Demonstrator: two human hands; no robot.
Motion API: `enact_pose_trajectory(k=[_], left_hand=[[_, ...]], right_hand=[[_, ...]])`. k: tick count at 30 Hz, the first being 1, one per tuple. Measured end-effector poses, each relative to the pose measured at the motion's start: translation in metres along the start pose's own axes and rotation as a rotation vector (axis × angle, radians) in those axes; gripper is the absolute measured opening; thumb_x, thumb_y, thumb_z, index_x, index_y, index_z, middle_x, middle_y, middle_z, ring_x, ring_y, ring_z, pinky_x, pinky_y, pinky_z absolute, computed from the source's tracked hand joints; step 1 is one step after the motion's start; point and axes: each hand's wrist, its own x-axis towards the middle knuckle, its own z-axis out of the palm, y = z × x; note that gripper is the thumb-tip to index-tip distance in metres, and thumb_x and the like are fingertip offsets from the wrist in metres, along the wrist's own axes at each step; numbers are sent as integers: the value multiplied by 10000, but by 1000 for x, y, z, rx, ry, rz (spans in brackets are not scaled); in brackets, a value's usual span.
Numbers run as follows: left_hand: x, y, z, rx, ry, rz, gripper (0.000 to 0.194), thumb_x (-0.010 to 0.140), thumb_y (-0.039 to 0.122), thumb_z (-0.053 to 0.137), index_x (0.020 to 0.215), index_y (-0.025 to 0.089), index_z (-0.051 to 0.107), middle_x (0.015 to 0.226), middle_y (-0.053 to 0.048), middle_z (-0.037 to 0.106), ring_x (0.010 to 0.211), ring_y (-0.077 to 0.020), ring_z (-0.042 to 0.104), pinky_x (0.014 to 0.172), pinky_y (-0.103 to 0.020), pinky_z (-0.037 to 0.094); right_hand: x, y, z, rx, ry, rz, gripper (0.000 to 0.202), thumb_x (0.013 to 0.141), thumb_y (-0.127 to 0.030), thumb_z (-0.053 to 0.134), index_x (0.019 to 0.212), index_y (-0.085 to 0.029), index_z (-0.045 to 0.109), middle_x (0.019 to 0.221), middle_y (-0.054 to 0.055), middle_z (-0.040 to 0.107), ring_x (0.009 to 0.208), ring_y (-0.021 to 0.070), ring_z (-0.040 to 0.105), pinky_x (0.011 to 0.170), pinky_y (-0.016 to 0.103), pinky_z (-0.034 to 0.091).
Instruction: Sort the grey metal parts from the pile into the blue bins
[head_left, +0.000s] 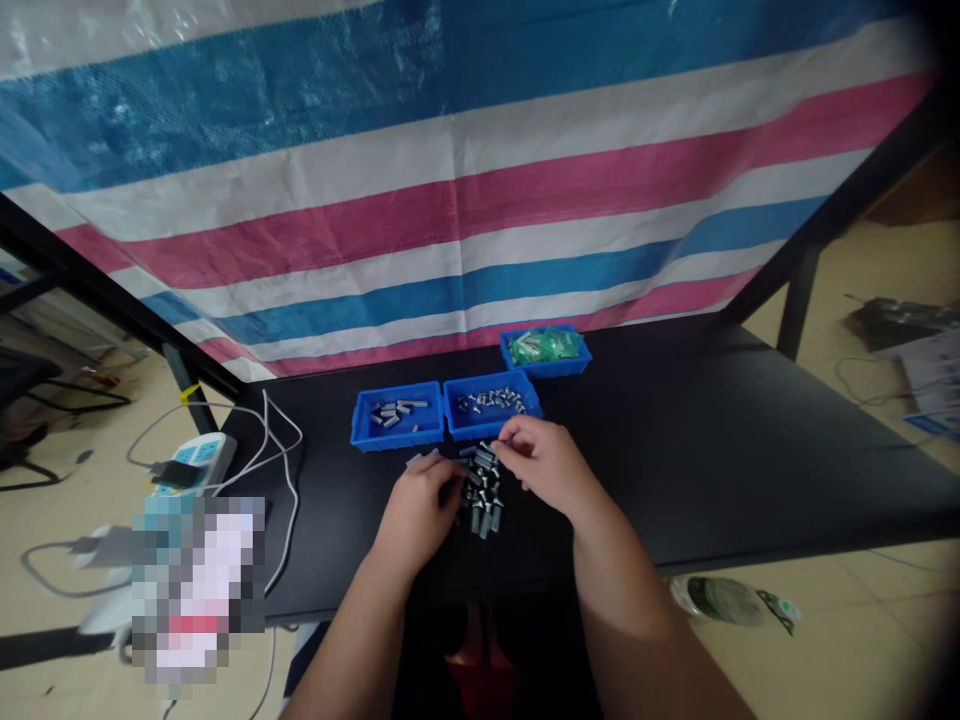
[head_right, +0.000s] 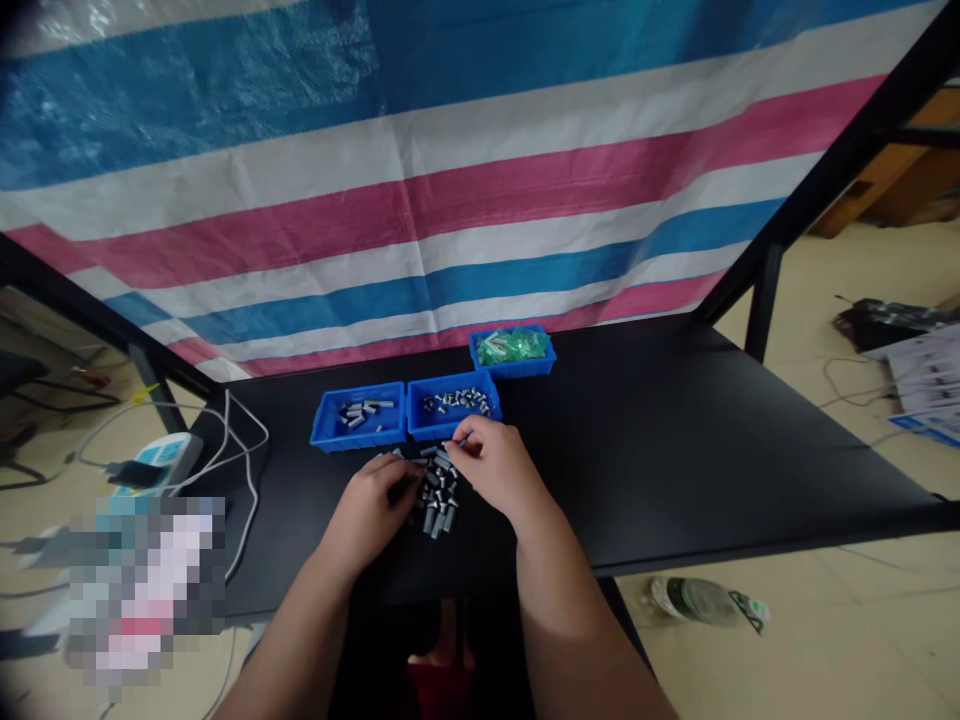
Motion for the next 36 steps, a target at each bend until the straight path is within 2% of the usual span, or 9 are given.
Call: enact_pose_trajectory(k=[5, 10, 14, 17, 22, 24, 28, 33, 36], left_hand=[[1, 5, -6, -37, 40, -25, 219, 868, 89, 582, 989, 227, 701, 956, -43, 688, 875, -184, 659, 789, -295, 526], [23, 15, -23, -88, 165, 8, 134, 863, 149, 602, 945, 205, 691, 886, -38, 683, 784, -166, 656, 743, -280, 530], [55, 24, -37, -121, 256, 54, 178, 868, 176, 597, 1012, 199, 699, 997, -62, 704, 809, -167, 684, 748, -274, 559], [71, 26, -49, -116, 273, 33, 251, 875, 206, 598, 1101, 204, 706, 1046, -65, 727, 778, -161, 701, 718, -261, 560], [73, 11, -56, -75, 320, 31, 161, 873, 248, 601, 958, 183, 722, 898, -52, 739, 730, -163, 683, 698, -260, 539], [70, 1, -54, -84, 301, 68, 145, 876, 252, 598, 918, 178, 715, 859, -49, 728, 708, -156, 662, 686, -260, 524], [64, -14, -54, -111, 162, 125, 164, 891, 262, 594, 938, 185, 730, 814, -40, 713, 708, -155, 644, 646, -247, 487], [63, -19, -61, -72, 17, 104, 195, 904, 323, 621, 1014, 208, 734, 829, -44, 698, 726, -174, 639, 665, -272, 485], [64, -20, -57, 30, -45, 154, 289, 864, 385, 714, 1118, 250, 732, 930, -63, 688, 875, -225, 640, 812, -341, 490]], right_hand=[[-4, 10, -2, -214, -155, 9, 37, 804, -231, 680, 773, -213, 668, 665, 6, 700, 562, 139, 627, 518, 233, 424], [2, 21, 11, -318, -77, 70, 125, 736, -304, 770, 712, -210, 692, 739, 44, 741, 640, 176, 666, 556, 256, 429], [4, 20, 15, -376, -13, 99, 92, 703, -283, 780, 730, -215, 724, 793, 65, 760, 708, 203, 691, 617, 276, 457], [3, 15, 12, -391, -40, 81, 14, 698, -209, 741, 708, -215, 734, 756, 60, 755, 704, 207, 693, 630, 286, 462], [2, 10, 0, -185, -139, 31, 91, 770, -199, 664, 685, -208, 697, 624, 9, 676, 550, 156, 641, 546, 268, 453], [3, 8, -1, 59, -127, 23, 110, 829, -291, 655, 759, -206, 667, 639, -8, 656, 517, 139, 634, 534, 261, 489], [7, 6, 1, 392, 74, -1, 348, 811, -468, 730, 987, -236, 539, 814, 5, 706, 669, 169, 700, 645, 304, 590], [5, 11, -3, 145, 80, 34, 352, 843, -519, 690, 856, -246, 469, 654, -28, 627, 515, 134, 559, 498, 260, 480], [3, 15, -10, -99, 194, 21, 329, 875, -501, 636, 761, -234, 481, 605, -24, 585, 517, 130, 518, 520, 259, 417]])
